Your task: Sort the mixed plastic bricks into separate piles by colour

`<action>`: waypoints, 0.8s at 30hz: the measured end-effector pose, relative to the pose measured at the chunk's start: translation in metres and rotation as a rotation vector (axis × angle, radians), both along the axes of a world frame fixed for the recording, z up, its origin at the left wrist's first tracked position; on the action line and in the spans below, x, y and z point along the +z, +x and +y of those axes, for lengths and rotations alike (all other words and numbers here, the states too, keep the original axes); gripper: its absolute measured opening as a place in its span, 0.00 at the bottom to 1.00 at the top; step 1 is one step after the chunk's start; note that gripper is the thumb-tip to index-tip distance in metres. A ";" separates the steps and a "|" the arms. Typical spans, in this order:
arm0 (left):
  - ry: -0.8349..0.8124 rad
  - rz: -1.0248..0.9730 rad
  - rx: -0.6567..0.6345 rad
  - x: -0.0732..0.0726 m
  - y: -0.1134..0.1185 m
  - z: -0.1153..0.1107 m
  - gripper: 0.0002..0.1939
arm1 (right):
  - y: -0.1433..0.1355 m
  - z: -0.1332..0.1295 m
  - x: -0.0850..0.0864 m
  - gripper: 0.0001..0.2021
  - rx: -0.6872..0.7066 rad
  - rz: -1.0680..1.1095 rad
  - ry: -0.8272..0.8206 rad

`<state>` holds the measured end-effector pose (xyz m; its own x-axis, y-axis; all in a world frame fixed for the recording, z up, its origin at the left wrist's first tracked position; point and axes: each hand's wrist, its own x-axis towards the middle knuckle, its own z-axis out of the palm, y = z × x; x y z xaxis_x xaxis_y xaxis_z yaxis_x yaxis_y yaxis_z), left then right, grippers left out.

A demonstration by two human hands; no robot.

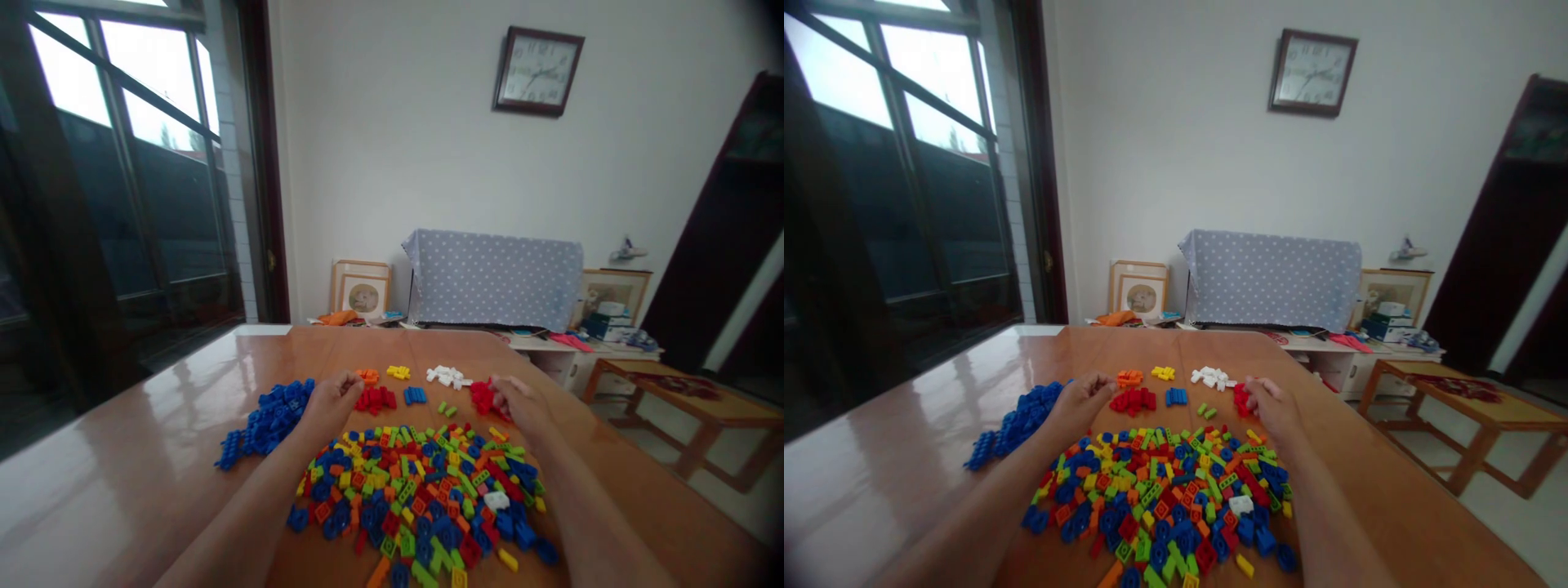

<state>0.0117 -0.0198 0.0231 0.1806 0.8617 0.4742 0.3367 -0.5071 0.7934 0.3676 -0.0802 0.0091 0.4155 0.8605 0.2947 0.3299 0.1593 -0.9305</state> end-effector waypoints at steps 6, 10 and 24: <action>0.025 0.111 -0.036 0.020 0.007 -0.005 0.14 | -0.032 0.003 -0.010 0.14 0.268 -0.417 -0.071; -0.005 0.231 -0.054 0.030 0.009 -0.003 0.13 | -0.051 0.001 -0.005 0.11 0.330 -0.663 -0.037; -0.019 0.226 -0.158 -0.038 0.042 -0.020 0.10 | -0.120 0.017 -0.008 0.15 0.277 -1.043 -0.398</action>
<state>0.0540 -0.0401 -0.0152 0.4131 0.8226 0.3908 0.4240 -0.5535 0.7168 0.2478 -0.0631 0.0015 -0.0890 0.9935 0.0704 0.9688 0.1028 -0.2255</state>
